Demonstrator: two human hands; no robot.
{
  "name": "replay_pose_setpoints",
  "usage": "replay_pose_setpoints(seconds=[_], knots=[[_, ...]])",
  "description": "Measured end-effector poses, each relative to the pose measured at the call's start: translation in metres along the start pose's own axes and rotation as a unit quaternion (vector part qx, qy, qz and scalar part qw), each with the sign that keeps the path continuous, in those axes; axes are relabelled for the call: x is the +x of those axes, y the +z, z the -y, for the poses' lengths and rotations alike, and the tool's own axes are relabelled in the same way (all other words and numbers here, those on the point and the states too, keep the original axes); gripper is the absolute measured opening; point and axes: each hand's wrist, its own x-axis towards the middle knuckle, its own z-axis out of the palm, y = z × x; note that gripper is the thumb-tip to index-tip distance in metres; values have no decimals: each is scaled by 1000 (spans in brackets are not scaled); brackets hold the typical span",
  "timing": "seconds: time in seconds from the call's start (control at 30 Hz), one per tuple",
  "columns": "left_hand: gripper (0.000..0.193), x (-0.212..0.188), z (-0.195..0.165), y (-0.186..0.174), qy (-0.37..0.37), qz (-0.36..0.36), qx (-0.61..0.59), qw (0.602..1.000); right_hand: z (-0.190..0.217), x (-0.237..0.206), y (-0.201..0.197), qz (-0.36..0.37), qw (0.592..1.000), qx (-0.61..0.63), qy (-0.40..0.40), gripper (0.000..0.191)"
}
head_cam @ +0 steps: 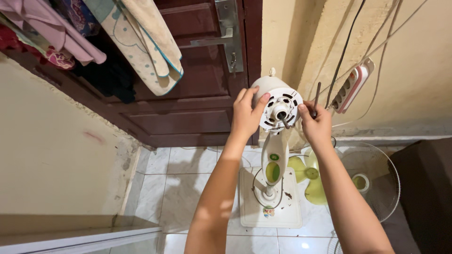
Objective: The person services a white stand fan. They hold the round motor rear cover, work on its center with their fingers, fit the cover onto the fan motor housing, then use a screwdriver to tighten screws around the cover while steadying the fan head with the other hand.
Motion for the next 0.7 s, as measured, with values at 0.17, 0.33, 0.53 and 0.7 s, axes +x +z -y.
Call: replay_pose_setpoints(seconds=[0.17,0.33,0.53,0.7], knots=[[43,-2,-5,-3,-3,27,37,999,26,-13,1,-5,997,-65,-31,22],[44,-5,-10,-1,3,36,45,998,72,-34,6,-77,961,-198,-176,18],[43,-7,-15,-2,-21,50,38,998,117,-36,32,-6,945,-264,-193,16],[38,-6,-17,-2,-41,61,56,996,134,-39,44,-11,909,-363,-207,15]])
